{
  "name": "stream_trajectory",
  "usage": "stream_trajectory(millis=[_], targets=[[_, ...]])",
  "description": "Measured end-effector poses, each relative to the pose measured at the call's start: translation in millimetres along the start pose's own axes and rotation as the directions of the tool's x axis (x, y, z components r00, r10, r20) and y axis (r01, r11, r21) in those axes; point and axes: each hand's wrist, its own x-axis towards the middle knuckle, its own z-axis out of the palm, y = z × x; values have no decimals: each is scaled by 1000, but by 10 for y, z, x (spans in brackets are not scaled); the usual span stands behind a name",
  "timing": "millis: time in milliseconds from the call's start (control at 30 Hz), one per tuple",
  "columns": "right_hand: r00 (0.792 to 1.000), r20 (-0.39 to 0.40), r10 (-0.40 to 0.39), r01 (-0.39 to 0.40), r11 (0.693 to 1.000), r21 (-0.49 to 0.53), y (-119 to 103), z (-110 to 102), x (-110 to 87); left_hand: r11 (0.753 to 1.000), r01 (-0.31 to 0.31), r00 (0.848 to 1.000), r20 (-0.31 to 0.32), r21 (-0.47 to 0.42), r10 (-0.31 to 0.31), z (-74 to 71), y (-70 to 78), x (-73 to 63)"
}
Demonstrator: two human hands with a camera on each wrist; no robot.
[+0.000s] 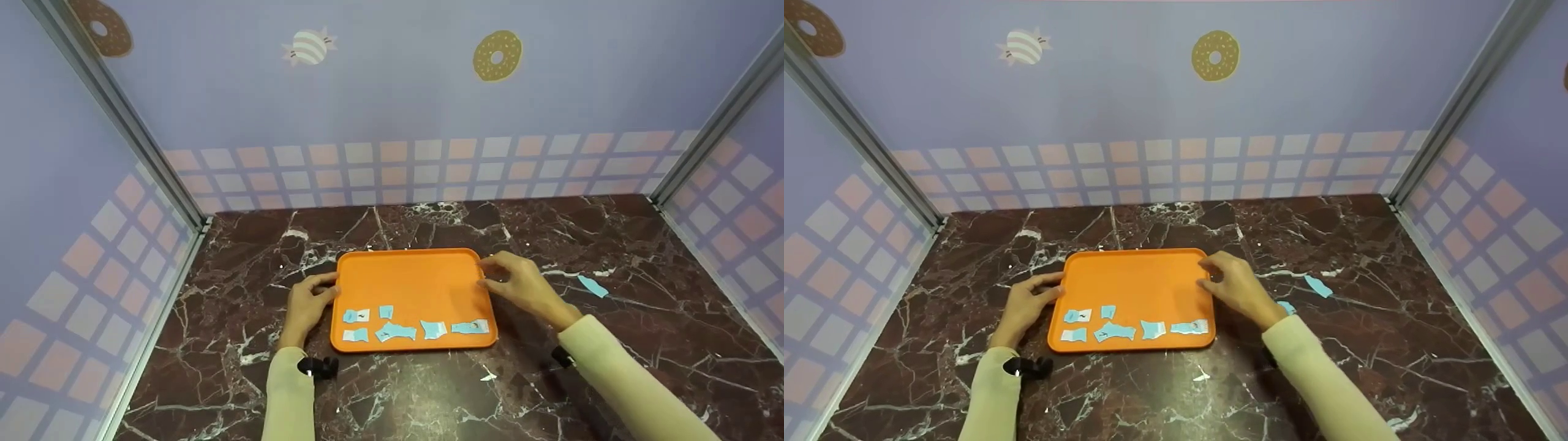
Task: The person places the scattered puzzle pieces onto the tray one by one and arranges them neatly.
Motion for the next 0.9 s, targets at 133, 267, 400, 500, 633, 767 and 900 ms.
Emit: stream_trajectory(millis=[133, 267, 400, 500, 633, 767, 900], targets=[[999, -19, 43, -43, 998, -34, 132, -166, -80, 1000, -8, 1000, -4, -2, 8, 2, -5, 4], [997, -71, 41, -46, 996, -74, 267, -317, -160, 1000, -15, 1000, -3, -20, 15, 6, -9, 2], [992, -102, 68, -78, 992, -95, 377, -467, -237, 1000, -17, 1000, 0, -20, 17, 2, -6, 0], [990, -105, 93, -106, 987, -123, 447, -577, -294, 1000, -16, 1000, 1, -16, 16, 2, -1, 0], [989, -117, 86, -107, 977, -184, 546, -721, -378, 1000, -9, 1000, 1, -16, 9, 1, 4, 0], [987, -127, 99, -126, 966, -226, 652, -868, -459, 1000, -13, 1000, 2, -3, 13, -5, 4, -1], [983, -114, 142, -166, 957, -238, 737, -992, -532, 1000, -14, 1000, 10, 2, 14, -10, -2, -6]])
